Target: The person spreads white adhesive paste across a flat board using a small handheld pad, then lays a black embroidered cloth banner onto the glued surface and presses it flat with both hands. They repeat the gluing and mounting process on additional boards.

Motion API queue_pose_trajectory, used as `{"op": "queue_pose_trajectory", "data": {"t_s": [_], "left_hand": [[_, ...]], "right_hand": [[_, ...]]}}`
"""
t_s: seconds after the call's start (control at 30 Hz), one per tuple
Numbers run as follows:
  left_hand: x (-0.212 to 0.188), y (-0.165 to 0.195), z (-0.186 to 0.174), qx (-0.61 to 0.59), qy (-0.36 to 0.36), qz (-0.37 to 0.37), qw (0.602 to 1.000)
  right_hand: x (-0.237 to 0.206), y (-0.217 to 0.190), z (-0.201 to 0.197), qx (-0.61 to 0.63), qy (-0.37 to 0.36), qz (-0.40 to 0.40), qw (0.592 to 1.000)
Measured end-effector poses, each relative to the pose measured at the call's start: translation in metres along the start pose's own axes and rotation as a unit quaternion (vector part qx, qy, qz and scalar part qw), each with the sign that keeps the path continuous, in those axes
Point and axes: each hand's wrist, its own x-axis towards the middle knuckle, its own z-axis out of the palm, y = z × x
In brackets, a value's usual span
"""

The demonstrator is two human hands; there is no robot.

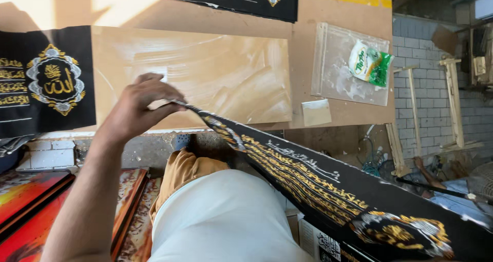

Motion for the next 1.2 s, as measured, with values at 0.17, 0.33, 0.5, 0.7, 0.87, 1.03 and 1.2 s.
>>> {"op": "queue_pose_trajectory", "data": {"t_s": [0.17,0.33,0.5,0.7,0.87,1.03,1.2], "left_hand": [[-0.073,0.058,0.016,-0.153,0.129,-0.102,0.974],[-0.142,0.093,0.037,-0.276,0.239,-0.222,0.904],[-0.191,0.106,0.057,-0.232,0.346,-0.272,0.868],[-0.184,0.101,0.051,-0.162,0.428,-0.252,0.853],[-0.128,0.068,0.027,-0.169,0.509,-0.245,0.808],[-0.05,0.013,-0.011,-0.117,0.512,-0.26,0.81],[0.007,-0.074,-0.038,-0.046,0.443,-0.268,0.855]], "right_hand": [[-0.005,0.065,-0.047,0.03,-0.113,0.118,0.986],[-0.062,0.134,-0.051,0.149,-0.289,0.253,0.911],[-0.098,0.163,-0.027,0.163,-0.4,0.251,0.866],[-0.12,0.159,0.026,0.186,-0.417,0.343,0.821],[-0.136,0.144,0.092,0.171,-0.382,0.395,0.818],[-0.134,0.144,0.18,0.254,-0.36,0.439,0.783],[-0.156,0.174,0.277,0.237,-0.38,0.48,0.754]]}}
